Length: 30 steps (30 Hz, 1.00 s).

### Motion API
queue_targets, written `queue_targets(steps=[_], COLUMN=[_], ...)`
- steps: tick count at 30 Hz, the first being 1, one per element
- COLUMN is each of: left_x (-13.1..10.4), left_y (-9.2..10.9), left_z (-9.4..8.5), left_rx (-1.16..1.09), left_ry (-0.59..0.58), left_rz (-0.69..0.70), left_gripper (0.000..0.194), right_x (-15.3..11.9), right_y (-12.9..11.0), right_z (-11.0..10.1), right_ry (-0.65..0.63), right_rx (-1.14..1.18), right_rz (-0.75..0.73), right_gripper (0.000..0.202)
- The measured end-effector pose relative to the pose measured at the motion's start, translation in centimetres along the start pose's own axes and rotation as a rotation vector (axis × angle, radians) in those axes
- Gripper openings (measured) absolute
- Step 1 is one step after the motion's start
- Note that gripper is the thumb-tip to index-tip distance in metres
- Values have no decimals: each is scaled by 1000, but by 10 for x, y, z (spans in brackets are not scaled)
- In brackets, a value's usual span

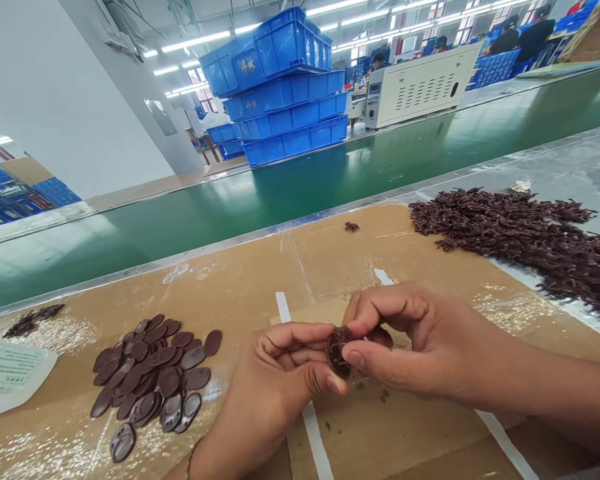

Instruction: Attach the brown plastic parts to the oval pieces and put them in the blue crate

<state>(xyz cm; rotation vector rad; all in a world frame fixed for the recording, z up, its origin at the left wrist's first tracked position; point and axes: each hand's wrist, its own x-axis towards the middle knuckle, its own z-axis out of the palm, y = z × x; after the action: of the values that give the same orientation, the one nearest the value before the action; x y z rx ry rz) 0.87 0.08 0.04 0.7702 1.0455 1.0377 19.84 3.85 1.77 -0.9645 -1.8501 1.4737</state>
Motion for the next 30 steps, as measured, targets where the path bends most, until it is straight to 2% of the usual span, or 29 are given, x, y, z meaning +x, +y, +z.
queue_targets(steps=[19, 30], left_x=[0, 2], left_y=[-1, -3], left_z=[-1, -8], left_rx=[-17, 37], left_ry=[-26, -66], left_rz=[2, 58], left_gripper=[34, 34], right_x=[0, 1], right_y=[0, -2], right_z=[0, 1], right_ry=[12, 19], right_rx=[9, -20], right_rz=[-11, -42], right_gripper=[18, 14])
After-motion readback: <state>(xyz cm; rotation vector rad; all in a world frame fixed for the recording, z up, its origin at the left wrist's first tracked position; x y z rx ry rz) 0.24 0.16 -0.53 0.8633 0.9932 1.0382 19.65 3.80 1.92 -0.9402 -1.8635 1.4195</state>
